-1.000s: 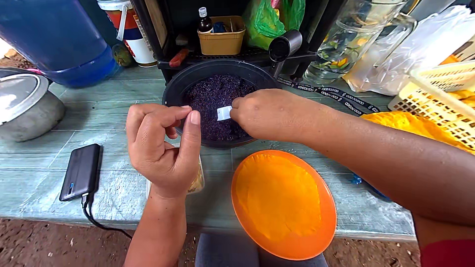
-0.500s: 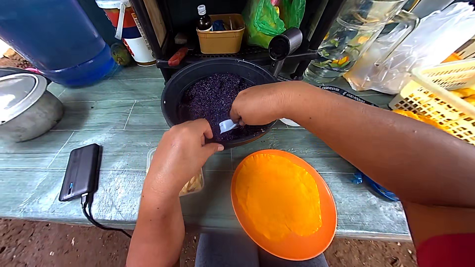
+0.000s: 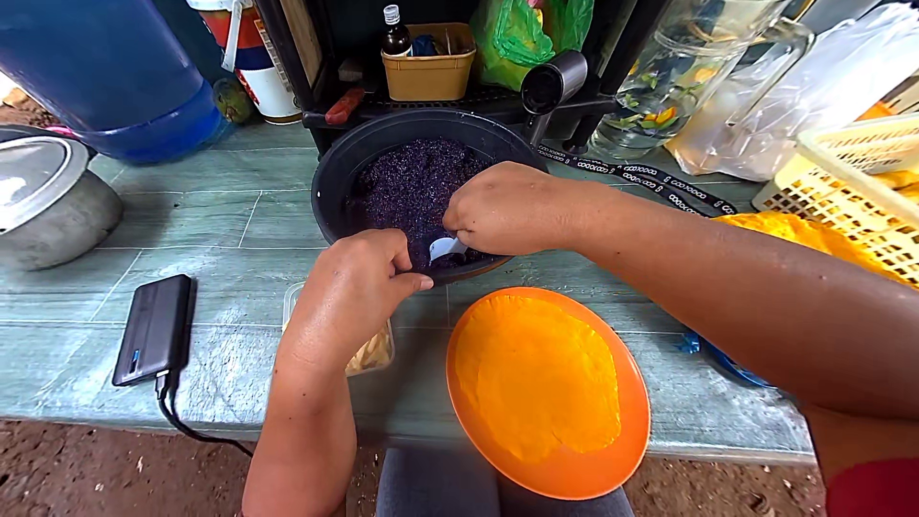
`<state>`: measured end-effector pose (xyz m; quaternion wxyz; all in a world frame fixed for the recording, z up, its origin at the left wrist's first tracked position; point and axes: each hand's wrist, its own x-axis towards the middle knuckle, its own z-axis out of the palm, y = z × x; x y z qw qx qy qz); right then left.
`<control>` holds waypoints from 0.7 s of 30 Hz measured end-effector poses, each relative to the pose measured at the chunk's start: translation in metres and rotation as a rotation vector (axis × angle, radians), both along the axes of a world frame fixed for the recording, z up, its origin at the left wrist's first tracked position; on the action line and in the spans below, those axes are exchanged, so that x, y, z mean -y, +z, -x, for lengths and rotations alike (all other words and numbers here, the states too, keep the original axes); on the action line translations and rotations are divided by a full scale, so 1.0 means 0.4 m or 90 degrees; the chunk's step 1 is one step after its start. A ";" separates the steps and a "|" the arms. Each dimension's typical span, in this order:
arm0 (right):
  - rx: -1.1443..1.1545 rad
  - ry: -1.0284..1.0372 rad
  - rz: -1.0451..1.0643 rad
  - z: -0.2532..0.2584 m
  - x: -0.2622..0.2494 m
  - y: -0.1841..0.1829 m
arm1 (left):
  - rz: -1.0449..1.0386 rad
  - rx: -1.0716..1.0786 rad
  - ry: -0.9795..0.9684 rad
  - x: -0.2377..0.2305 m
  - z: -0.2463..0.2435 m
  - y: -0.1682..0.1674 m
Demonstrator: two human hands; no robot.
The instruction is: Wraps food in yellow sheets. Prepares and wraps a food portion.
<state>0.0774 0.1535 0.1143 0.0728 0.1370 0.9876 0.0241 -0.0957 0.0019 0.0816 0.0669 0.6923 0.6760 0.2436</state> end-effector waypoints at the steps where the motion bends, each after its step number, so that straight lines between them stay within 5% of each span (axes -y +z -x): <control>1: -0.006 0.004 0.005 -0.005 0.001 0.000 | 0.001 0.001 -0.001 0.000 0.001 0.000; 15: -0.100 0.060 0.043 -0.053 0.016 0.070 | 0.022 0.015 0.003 -0.002 -0.003 0.007; 21: -0.089 -0.125 0.111 -0.054 -0.047 0.051 | 0.023 0.012 0.002 -0.001 -0.005 0.009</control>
